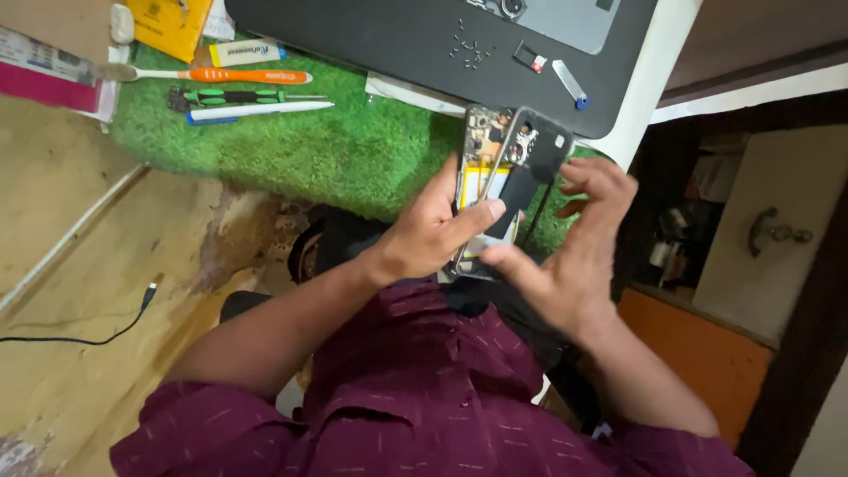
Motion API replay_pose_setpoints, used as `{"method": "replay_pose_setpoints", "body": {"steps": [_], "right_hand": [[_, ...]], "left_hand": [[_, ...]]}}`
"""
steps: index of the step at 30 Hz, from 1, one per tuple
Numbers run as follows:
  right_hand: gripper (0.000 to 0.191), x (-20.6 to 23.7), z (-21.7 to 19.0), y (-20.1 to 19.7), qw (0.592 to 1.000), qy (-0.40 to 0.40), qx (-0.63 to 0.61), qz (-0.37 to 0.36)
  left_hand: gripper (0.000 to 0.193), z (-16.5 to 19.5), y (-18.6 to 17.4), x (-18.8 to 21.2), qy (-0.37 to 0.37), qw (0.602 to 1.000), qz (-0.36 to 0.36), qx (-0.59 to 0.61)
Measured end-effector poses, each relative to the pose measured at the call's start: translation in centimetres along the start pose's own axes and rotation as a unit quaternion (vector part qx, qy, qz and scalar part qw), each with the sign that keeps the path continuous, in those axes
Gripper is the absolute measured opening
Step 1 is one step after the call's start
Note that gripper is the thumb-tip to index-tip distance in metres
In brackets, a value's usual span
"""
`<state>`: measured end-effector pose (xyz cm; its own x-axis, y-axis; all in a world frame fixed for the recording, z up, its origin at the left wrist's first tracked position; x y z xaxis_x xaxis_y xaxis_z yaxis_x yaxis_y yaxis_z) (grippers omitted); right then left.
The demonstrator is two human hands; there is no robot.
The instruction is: The person repairs a smartphone at a workbench. They use a pry tool and screwdriver to open the phone's back cover, detach and remove the battery, peel adhesive residue from the phone body, and brush the internal components with a toothbrush.
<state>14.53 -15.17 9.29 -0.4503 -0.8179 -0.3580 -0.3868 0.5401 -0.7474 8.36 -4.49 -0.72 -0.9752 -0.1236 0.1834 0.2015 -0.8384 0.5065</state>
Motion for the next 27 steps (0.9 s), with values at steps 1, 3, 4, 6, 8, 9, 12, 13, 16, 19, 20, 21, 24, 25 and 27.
{"method": "replay_pose_setpoints", "body": {"steps": [1, 3, 4, 6, 8, 9, 12, 13, 16, 19, 20, 21, 24, 25, 27], "right_hand": [[0.105, 0.5, -0.5, 0.4, 1.0, 0.005, 0.007, -0.01], [0.116, 1.0, -1.5, 1.1, 0.999, -0.005, 0.043, -0.019], [0.117, 1.0, -2.0, 1.4, 0.997, -0.024, 0.072, -0.019], [0.116, 0.9, -2.4, 1.8, 0.993, -0.048, 0.109, -0.021], [0.11, 0.8, -2.3, 2.2, 0.991, -0.051, 0.121, -0.031], [0.107, 0.8, -1.9, 2.2, 0.993, -0.038, 0.103, -0.031], [0.101, 0.8, -1.0, 2.4, 0.998, -0.011, 0.059, -0.03], [0.101, 0.8, -0.9, 2.4, 0.998, -0.01, 0.051, -0.029], [0.105, 0.7, -0.8, 2.5, 0.999, -0.013, 0.032, -0.027], [0.107, 0.6, -0.8, 2.5, 0.999, -0.022, 0.029, -0.021], [0.108, 0.6, -0.8, 2.5, 0.999, -0.024, 0.031, -0.018], [0.107, 0.6, -0.7, 2.5, 0.999, -0.021, 0.032, -0.017], [0.105, 0.7, -0.6, 2.5, 0.999, -0.02, 0.032, -0.01], [0.105, 0.9, -0.5, 2.5, 0.999, -0.023, 0.03, -0.006], [0.103, 1.4, 0.0, 2.4, 1.0, -0.007, 0.01, 0.0]], "left_hand": [[0.047, 0.2, 0.1, 0.1, 0.017, 1.0, -0.007, 0.011], [0.047, 0.0, 0.0, 0.2, 0.028, 0.999, 0.012, 0.04], [0.046, 0.1, -0.1, 0.2, 0.036, 0.998, 0.021, 0.054], [0.048, 0.3, -0.2, 0.2, 0.06, 0.995, 0.04, 0.075], [0.047, 0.5, -0.5, 0.2, 0.077, 0.992, 0.051, 0.084], [0.046, 0.6, -0.6, 0.2, 0.083, 0.992, 0.051, 0.082], [0.045, 1.0, -0.8, 0.3, 0.097, 0.991, 0.046, 0.077], [0.046, 1.2, -0.8, 0.2, 0.104, 0.991, 0.042, 0.073], [0.047, 1.4, -1.0, 0.3, 0.112, 0.991, 0.046, 0.064], [0.049, 1.4, -1.1, 0.2, 0.115, 0.989, 0.051, 0.072], [0.048, 1.4, -1.0, 0.2, 0.114, 0.99, 0.05, 0.065], [0.048, 1.3, -0.9, 0.2, 0.113, 0.991, 0.048, 0.059], [0.049, 1.0, -0.8, 0.2, 0.111, 0.991, 0.044, 0.064], [0.05, 0.9, -0.8, 0.2, 0.11, 0.991, 0.042, 0.069], [0.053, 0.7, -0.9, 0.3, 0.112, 0.989, 0.038, 0.088]]}}
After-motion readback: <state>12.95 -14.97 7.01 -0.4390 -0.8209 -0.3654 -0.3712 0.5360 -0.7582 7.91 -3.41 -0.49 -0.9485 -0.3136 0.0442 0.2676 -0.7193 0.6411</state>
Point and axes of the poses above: each hand's wrist, its own x-axis away from the middle knuckle, its own y-axis out of the palm, z = x × y, the point moved 10 cm from there along -x, towards the middle knuckle, and after that the axes turned 13 degrees about -y, right-handed, at the moved point
